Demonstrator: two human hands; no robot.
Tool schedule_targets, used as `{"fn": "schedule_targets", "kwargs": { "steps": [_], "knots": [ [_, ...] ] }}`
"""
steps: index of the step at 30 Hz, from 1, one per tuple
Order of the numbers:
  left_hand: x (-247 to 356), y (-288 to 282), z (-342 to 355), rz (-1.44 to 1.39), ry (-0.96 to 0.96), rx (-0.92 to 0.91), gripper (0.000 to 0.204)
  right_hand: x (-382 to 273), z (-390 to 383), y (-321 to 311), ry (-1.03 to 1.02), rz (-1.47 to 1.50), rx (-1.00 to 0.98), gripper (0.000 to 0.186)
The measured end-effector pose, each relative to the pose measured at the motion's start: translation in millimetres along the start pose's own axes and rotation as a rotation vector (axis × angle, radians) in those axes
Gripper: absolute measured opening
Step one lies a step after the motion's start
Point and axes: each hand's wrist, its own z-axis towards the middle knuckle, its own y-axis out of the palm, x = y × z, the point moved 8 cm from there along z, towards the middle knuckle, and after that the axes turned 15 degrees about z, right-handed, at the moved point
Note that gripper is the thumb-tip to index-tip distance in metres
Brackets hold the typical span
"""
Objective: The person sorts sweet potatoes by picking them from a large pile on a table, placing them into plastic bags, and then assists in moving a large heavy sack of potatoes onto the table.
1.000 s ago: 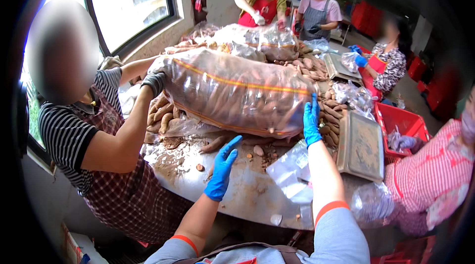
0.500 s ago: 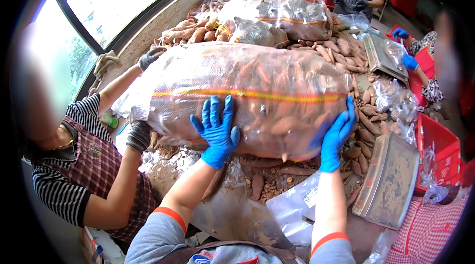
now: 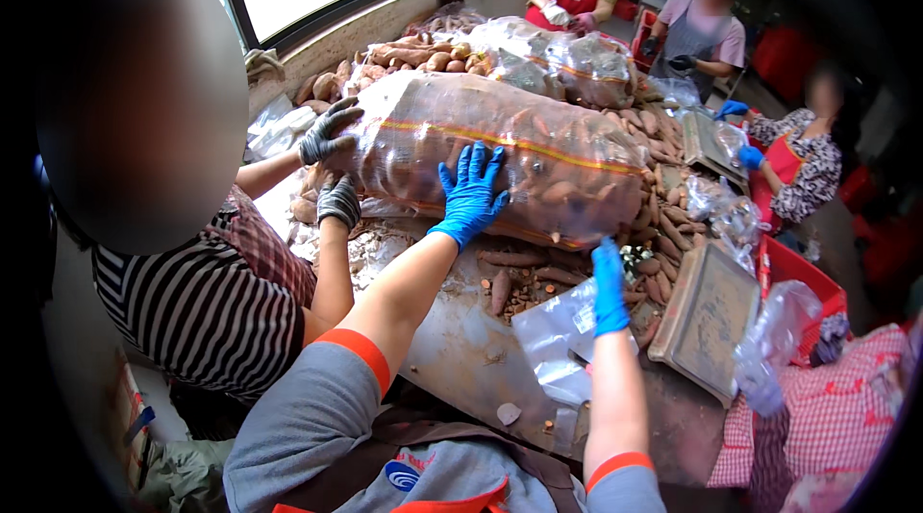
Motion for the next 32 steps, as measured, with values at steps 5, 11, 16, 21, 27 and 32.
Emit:
{"fn": "schedule_targets", "kwargs": {
  "steps": [5, 11, 16, 21, 27, 32],
  "knots": [
    [82.3, -54.7, -79.4, -0.238, 0.104, -0.272, 0.100, -40.9, -147.0, 59.9, 0.180, 0.220, 0.140, 0.030],
    [144.5, -62.5, -245.3, -0.247, 0.539, -0.529, 0.092, -53.1, -272.0, 71.9, 0.341, -0.229, -0.116, 0.035],
    [159.3, -44.3, -326.8, -0.047, 0.777, -0.654, 0.080, -54.3, -340.5, 80.6, 0.253, -0.211, -0.144, 0.030],
    [129.5, -35.8, -361.0, 0.079, 0.796, -0.778, 0.090, -51.7, -356.8, 104.2, 0.194, 0.056, -0.135, 0.015],
    [124.6, -53.9, -368.5, 0.084, 0.881, -0.707, 0.092, -41.3, -378.2, 115.7, 0.142, 0.024, -0.045, 0.010],
    [88.9, -16.7, -365.7, 0.069, 0.819, -0.635, 0.098, 3.6, -406.8, 98.4, 0.389, 0.276, 0.106, 0.008]
  ]
}}
